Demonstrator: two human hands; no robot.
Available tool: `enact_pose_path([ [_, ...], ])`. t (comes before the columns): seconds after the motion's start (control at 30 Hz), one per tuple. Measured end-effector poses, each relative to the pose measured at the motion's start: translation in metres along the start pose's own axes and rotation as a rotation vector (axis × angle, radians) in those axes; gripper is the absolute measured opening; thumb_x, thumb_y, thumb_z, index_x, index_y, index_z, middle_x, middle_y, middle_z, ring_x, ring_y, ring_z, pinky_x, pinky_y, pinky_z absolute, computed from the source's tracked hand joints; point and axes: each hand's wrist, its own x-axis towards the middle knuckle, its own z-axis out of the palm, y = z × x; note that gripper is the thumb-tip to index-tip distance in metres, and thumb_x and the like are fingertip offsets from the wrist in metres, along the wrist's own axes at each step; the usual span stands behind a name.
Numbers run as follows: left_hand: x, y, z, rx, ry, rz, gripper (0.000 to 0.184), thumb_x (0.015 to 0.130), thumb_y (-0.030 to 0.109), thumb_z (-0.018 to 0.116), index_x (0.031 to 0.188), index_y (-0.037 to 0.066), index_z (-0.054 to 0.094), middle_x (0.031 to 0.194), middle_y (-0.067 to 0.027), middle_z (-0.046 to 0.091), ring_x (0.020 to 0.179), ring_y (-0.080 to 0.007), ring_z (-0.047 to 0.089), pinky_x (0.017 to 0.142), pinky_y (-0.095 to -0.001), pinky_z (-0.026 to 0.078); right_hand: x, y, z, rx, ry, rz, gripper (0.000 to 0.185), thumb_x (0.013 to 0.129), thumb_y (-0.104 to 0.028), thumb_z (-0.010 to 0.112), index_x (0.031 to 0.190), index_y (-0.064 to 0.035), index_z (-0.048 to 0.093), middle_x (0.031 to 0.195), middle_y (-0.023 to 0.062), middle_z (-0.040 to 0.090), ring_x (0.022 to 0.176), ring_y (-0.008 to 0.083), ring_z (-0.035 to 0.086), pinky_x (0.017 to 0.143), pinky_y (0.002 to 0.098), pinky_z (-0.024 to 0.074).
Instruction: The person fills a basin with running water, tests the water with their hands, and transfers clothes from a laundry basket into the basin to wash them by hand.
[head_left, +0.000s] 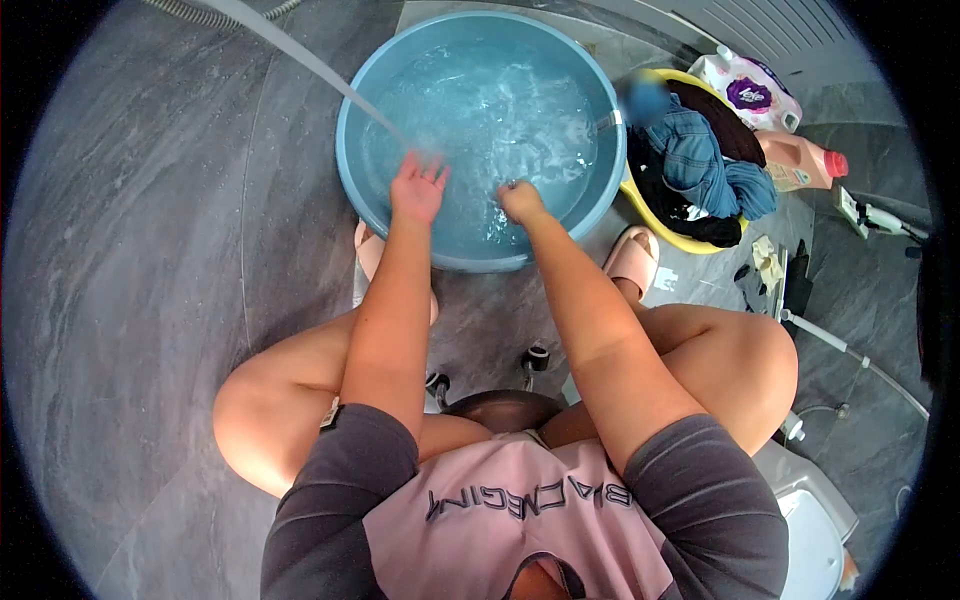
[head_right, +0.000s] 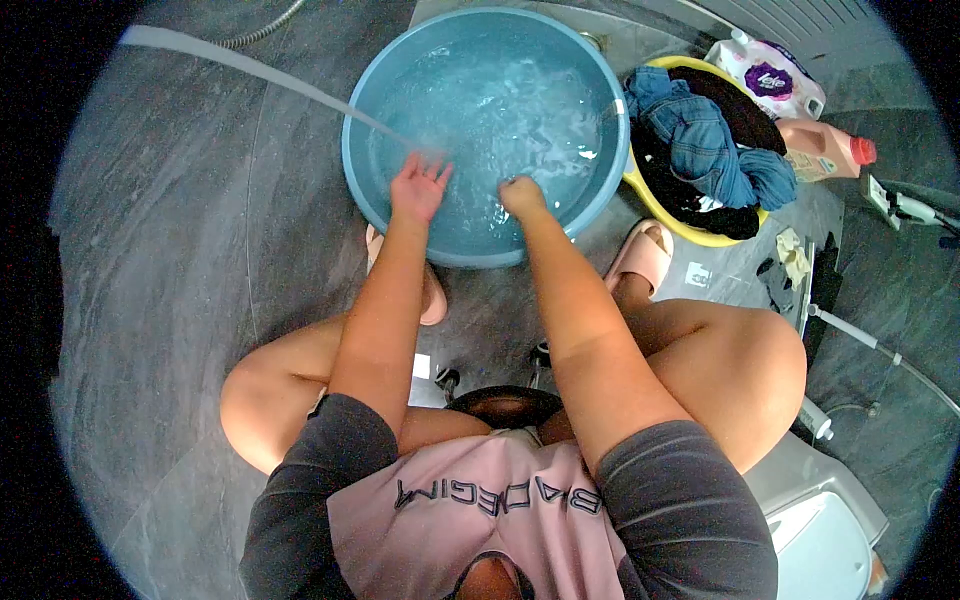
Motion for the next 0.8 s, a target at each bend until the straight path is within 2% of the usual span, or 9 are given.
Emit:
enact_pose_path([
  [0.2, -0.002, 0.000, 0.002, 0.014, -0.010, -0.008, 0.047, 0.094, 0.015, 0.041, 0.138, 0.004, 0.028, 0.145, -0.0062, 0.032, 0.133, -0.0351, 0.032, 0.107, -0.0528, 0.027, -0.001, 0.001, -0.003, -0.088, 0.121, -0.120, 0.026, 0.082, -0.022, 0.054, 0.082, 0.0020, 0.064, 0.065, 0.0101, 0.063, 0.051, 0.0209, 0.060, 0.046, 0.0339, 0.0463],
  [0.27, 0.000, 0.000, 0.000, 0.016, -0.016, -0.014, 0.047, 0.093, 0.015, 0.041, 0.138, 0.004, 0.028, 0.145, -0.0057, 0.032, 0.133, -0.0349, 0.032, 0.106, -0.0527, 0.027, -0.006, -0.006, -0.008, 0.038, -0.006, -0.001, 0.026, 0.082, -0.023, 0.054, 0.085, 0.0011, 0.063, 0.066, 0.0105, 0.064, 0.051, 0.0197, 0.060, 0.046, 0.0341, 0.0463],
  [0.33, 0.003, 0.000, -0.004, 0.056, -0.069, -0.020, 0.056, 0.095, 0.018, 0.040, 0.144, 0.007, 0.018, 0.149, -0.0032, 0.024, 0.133, -0.0348, 0.030, 0.105, -0.0527, 0.028, -0.012, -0.012, -0.010, 0.054, -0.023, 0.013, 0.026, 0.083, -0.023, 0.054, 0.087, 0.0013, 0.062, 0.067, 0.0107, 0.064, 0.051, 0.0193, 0.060, 0.046, 0.0343, 0.0464],
  [0.5, 0.005, 0.000, -0.009, 0.046, -0.087, -0.022, 0.054, 0.095, 0.019, 0.039, 0.144, 0.007, 0.019, 0.149, -0.0035, 0.024, 0.133, -0.0347, 0.031, 0.105, -0.0531, 0.029, -0.021, -0.020, -0.013, 0.095, -0.082, -0.002, 0.028, 0.083, -0.023, 0.053, 0.089, 0.0031, 0.060, 0.069, 0.0114, 0.064, 0.051, 0.0189, 0.060, 0.047, 0.0345, 0.0470],
  [0.6, 0.006, 0.000, -0.010, 0.034, -0.116, -0.037, 0.054, 0.095, 0.019, 0.038, 0.144, 0.008, 0.018, 0.149, -0.0045, 0.024, 0.133, -0.0347, 0.031, 0.106, -0.0532, 0.029, -0.010, -0.010, -0.007, 0.028, -0.043, -0.021, 0.027, 0.082, -0.022, 0.053, 0.088, 0.0032, 0.060, 0.068, 0.0110, 0.063, 0.051, 0.0193, 0.060, 0.048, 0.0340, 0.0474],
  [0.67, 0.005, 0.000, -0.009, 0.018, -0.144, -0.051, 0.054, 0.096, 0.019, 0.037, 0.144, 0.008, 0.018, 0.149, -0.0052, 0.024, 0.133, -0.0348, 0.031, 0.106, -0.0533, 0.029, 0.001, -0.001, 0.002, -0.072, 0.131, -0.094, 0.026, 0.082, -0.022, 0.054, 0.089, 0.0020, 0.060, 0.068, 0.0107, 0.063, 0.052, 0.0199, 0.060, 0.049, 0.0335, 0.0477],
  [0.7, 0.004, 0.000, -0.007, 0.027, -0.106, -0.035, 0.054, 0.096, 0.019, 0.037, 0.145, 0.008, 0.018, 0.150, -0.0058, 0.023, 0.134, -0.0347, 0.030, 0.106, -0.0535, 0.028, -0.001, -0.002, -0.001, -0.072, 0.131, -0.094, 0.026, 0.082, -0.022, 0.054, 0.089, 0.0020, 0.060, 0.068, 0.0107, 0.063, 0.052, 0.0199, 0.060, 0.049, 0.0335, 0.0477],
  [0.77, 0.003, 0.000, -0.005, 0.036, -0.067, -0.018, 0.054, 0.095, 0.019, 0.037, 0.145, 0.008, 0.017, 0.150, -0.0064, 0.023, 0.134, -0.0346, 0.030, 0.106, -0.0536, 0.027, -0.001, 0.001, -0.005, 0.047, -0.045, -0.039, 0.026, 0.082, -0.023, 0.054, 0.085, 0.0012, 0.060, 0.067, 0.0099, 0.063, 0.053, 0.0201, 0.060, 0.049, 0.0331, 0.0474],
  [0.8, 0.003, 0.000, -0.006, 0.041, -0.076, -0.017, 0.055, 0.095, 0.018, 0.037, 0.145, 0.008, 0.016, 0.150, -0.0065, 0.023, 0.134, -0.0346, 0.030, 0.107, -0.0537, 0.027, 0.001, 0.002, -0.003, 0.047, -0.045, -0.039, 0.026, 0.082, -0.023, 0.054, 0.085, 0.0012, 0.060, 0.067, 0.0099, 0.063, 0.053, 0.0201, 0.060, 0.049, 0.0331, 0.0474],
])
